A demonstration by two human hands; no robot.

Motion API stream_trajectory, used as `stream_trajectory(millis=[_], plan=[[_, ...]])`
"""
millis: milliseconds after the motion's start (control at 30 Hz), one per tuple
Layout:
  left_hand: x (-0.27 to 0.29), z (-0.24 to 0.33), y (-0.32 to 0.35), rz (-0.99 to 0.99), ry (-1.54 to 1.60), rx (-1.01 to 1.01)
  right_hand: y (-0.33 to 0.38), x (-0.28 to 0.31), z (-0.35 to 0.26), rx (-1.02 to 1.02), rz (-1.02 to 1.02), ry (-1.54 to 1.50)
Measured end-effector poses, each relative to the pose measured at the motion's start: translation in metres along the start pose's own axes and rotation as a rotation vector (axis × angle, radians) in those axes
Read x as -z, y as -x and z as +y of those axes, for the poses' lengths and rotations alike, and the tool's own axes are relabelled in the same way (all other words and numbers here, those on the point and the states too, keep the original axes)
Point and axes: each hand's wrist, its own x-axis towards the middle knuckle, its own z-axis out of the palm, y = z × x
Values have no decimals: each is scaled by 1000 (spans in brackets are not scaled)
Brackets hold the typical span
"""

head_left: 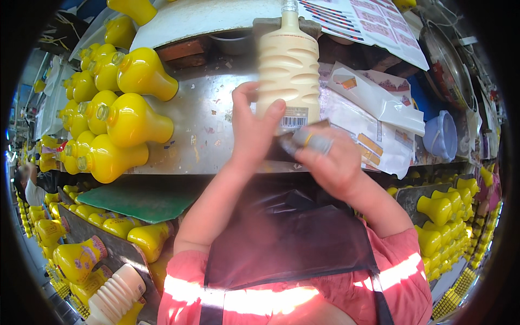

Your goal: The person applies adhesive labels to the bodies of plastic bottles. They pick up each bottle, smooth a label onto its surface, and place the labeled bottle on a nearby shelf. The person repeats this process for several bottles.

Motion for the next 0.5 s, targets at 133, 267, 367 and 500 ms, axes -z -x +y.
stream_trajectory(millis=[133,267,367,500], plan=[[0,3,1,27,86,60,-16,4,-5,-98,106,142],[4,9,-2,34,216,98,-36,0,-12,44,-77,91],[6,14,-1,21,366,171,-42,-2,-21,20,-69,128],[8,19,-2,29,440,226,-50,-6,-28,27,-184,86]])
